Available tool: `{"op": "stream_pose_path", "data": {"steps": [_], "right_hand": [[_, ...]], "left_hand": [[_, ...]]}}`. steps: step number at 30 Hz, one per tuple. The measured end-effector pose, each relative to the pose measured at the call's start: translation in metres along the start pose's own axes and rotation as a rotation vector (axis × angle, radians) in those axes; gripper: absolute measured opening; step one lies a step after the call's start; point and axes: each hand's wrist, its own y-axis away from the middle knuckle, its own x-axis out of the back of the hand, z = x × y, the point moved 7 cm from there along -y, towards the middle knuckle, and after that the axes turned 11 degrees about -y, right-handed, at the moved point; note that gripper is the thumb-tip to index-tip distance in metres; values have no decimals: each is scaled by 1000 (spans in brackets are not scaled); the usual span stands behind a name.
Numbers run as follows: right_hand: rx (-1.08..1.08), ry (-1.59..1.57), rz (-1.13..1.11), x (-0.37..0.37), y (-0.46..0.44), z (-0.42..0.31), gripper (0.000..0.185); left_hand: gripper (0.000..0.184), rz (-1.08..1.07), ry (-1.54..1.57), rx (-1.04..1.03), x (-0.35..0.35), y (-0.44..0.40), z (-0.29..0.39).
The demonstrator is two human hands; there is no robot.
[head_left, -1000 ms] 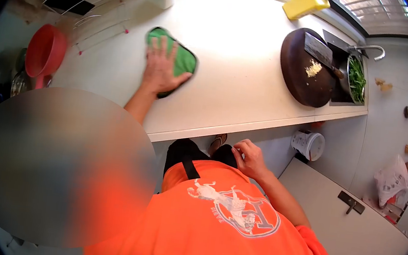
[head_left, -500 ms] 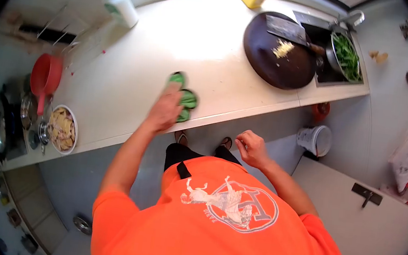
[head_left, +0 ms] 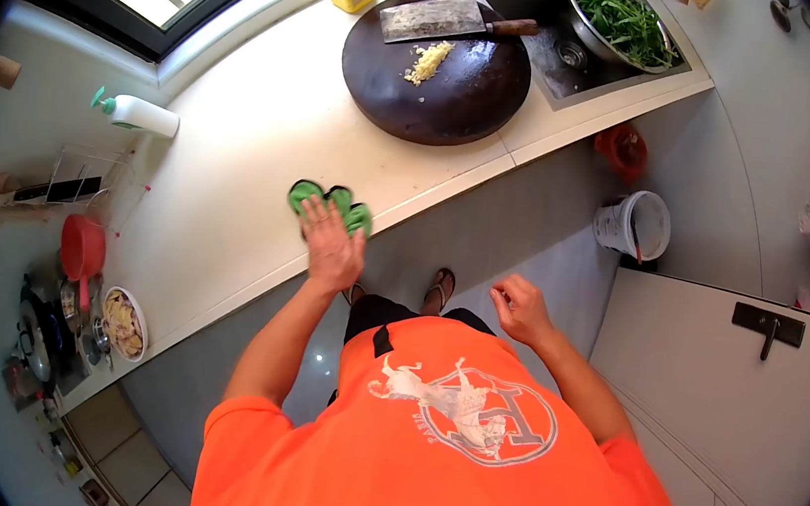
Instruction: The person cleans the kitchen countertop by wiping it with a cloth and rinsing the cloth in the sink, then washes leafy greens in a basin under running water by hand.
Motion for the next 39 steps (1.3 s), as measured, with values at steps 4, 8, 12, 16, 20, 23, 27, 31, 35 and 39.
{"op": "stream_pose_path", "data": {"steps": [4, 8, 12, 16, 20, 23, 27, 31, 35, 39], "right_hand": [[0, -25, 40, 22, 7, 14, 5], [46, -10, 29, 29, -5, 9, 5], [84, -1, 44, 38, -16, 11, 4], [22, -5, 83, 49, -22, 23, 5], [-19, 38, 17, 48, -24, 33, 5], [-9, 34, -5, 49, -43, 35, 5], [-25, 23, -28, 53, -81, 34, 4], [-24, 46, -65, 66, -128, 29, 4], [-25, 58, -79, 76, -170, 21, 4], [-14, 98, -102, 86, -196, 20, 5]], "left_hand": [[81, 10, 38, -48, 4, -41, 71], [80, 55, 62, -92, -7, -76, 123], [86, 12, 34, 68, -13, -72, 108], [103, -186, 27, 482, -7, -43, 27], [121, -278, -17, 576, 3, -54, -9], [118, -129, -54, 533, -5, -95, -30], [114, -9, -136, 475, -6, -162, -57], [119, -20, -207, 472, -4, -237, -93], [126, 20, -228, 414, -8, -308, -136], [129, 31, -232, 279, -10, -372, -169]]}}
